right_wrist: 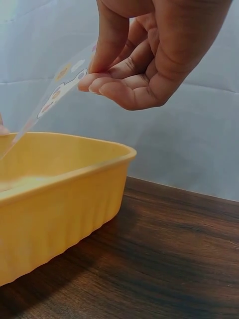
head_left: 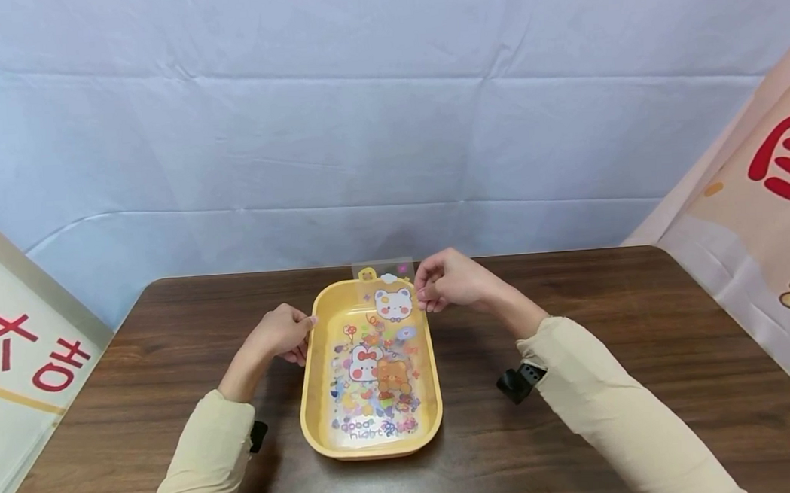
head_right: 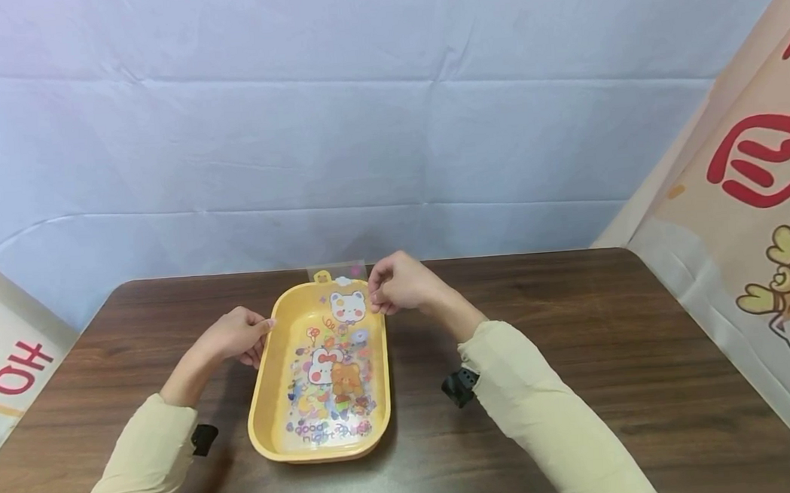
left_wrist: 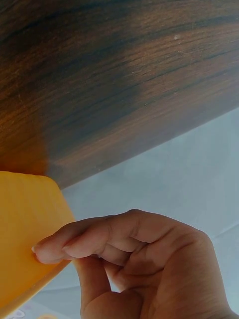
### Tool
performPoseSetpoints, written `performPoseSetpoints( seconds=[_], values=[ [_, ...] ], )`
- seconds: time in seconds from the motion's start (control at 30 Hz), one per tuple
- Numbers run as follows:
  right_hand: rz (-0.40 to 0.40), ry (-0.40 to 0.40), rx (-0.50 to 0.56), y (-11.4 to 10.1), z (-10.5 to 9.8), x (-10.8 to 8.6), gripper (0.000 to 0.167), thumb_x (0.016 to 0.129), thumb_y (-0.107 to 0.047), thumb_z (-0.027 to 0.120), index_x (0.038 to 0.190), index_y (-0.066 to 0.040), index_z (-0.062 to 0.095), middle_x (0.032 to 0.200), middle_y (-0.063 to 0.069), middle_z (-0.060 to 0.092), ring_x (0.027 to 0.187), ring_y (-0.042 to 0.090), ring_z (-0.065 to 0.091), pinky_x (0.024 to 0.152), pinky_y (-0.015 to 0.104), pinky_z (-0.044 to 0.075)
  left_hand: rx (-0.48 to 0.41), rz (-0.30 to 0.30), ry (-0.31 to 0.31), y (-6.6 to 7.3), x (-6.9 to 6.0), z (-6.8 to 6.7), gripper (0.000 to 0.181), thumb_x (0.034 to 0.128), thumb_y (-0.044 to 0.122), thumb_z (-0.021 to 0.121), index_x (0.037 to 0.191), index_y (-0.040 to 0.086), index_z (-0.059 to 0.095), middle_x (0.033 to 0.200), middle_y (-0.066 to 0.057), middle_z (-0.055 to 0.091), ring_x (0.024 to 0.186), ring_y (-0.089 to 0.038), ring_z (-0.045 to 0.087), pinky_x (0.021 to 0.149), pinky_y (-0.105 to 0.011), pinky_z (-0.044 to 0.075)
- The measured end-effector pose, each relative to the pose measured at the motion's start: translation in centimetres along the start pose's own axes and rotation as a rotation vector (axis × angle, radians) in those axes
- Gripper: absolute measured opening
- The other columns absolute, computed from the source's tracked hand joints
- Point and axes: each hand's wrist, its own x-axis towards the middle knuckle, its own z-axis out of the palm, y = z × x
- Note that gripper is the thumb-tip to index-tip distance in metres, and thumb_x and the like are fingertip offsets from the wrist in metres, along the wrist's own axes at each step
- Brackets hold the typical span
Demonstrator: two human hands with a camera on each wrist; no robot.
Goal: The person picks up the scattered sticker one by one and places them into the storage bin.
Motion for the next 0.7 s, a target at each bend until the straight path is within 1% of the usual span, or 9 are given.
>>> performPoseSetpoints(
  seconds=[0.13, 0.33, 0.43, 0.5, 0.6, 0.7],
  values=[
    [-0.005, -0.005, -0.005, 0.1, 0.4, 0.3, 0.006, 0.084, 0.012, 0.052, 0.081, 0.01, 0.057, 0.068, 0.014, 0.061, 0.062, 0.025, 0.061, 0.058, 0.031, 0.053, 0.004, 0.0, 0.003, 0.0, 0.0, 0.0, 0.036, 0.0971, 0.018, 0.045, 0.077, -0.003, 0.065, 0.054, -0.008, 0.058, 0.045, -0.015, 0.058, 0.052, -0.033, 0.053],
    [-0.008, -0.04, -0.013, 0.3, 1.1, 0.6, 0.009, 0.084, 0.012, 0.051, 0.079, 0.009, 0.057, 0.067, 0.014, 0.062, 0.059, 0.019, 0.06, 0.063, 0.04, 0.053, 0.003, -0.005, -0.003, 0.1, 0.1, -0.1, 0.036, 0.0971, 0.018, 0.045, 0.076, -0.003, 0.065, 0.054, -0.008, 0.058, 0.045, -0.015, 0.059, 0.053, -0.034, 0.053],
    [-0.016, -0.057, -0.026, 0.5, 1.5, 0.8, 0.01, 0.085, 0.012, 0.05, 0.079, 0.008, 0.057, 0.067, 0.015, 0.063, 0.059, 0.018, 0.061, 0.061, 0.038, 0.054, 0.004, -0.007, -0.006, 0.1, 0.1, -0.1, 0.036, 0.0973, 0.018, 0.044, 0.075, -0.003, 0.065, 0.054, -0.008, 0.058, 0.045, -0.015, 0.059, 0.053, -0.034, 0.054],
    [-0.018, -0.068, -0.031, 0.6, 1.7, 0.9, 0.01, 0.085, 0.012, 0.049, 0.079, 0.008, 0.057, 0.066, 0.015, 0.063, 0.059, 0.019, 0.061, 0.06, 0.036, 0.054, 0.006, -0.006, -0.007, 0.0, 0.1, -0.1, 0.037, 0.0974, 0.018, 0.044, 0.075, -0.002, 0.065, 0.055, -0.008, 0.058, 0.045, -0.015, 0.059, 0.053, -0.034, 0.053],
    [-0.008, -0.079, -0.035, 0.8, 2.0, 1.0, 0.011, 0.085, 0.012, 0.049, 0.079, 0.008, 0.057, 0.066, 0.014, 0.063, 0.061, 0.022, 0.062, 0.061, 0.038, 0.054, 0.006, -0.006, -0.005, 0.0, 0.1, 0.0, 0.037, 0.0973, 0.018, 0.044, 0.076, -0.003, 0.065, 0.055, -0.008, 0.058, 0.045, -0.015, 0.058, 0.053, -0.034, 0.053],
    [0.0, -0.084, -0.037, 0.8, 2.2, 1.0, 0.011, 0.087, 0.011, 0.049, 0.08, 0.008, 0.058, 0.068, 0.017, 0.063, 0.066, 0.03, 0.063, 0.064, 0.041, 0.054, 0.005, -0.005, -0.003, 0.0, 0.0, 0.0, 0.037, 0.0973, 0.018, 0.044, 0.075, -0.003, 0.065, 0.055, -0.008, 0.058, 0.045, -0.015, 0.058, 0.052, -0.034, 0.053]
  ],
)
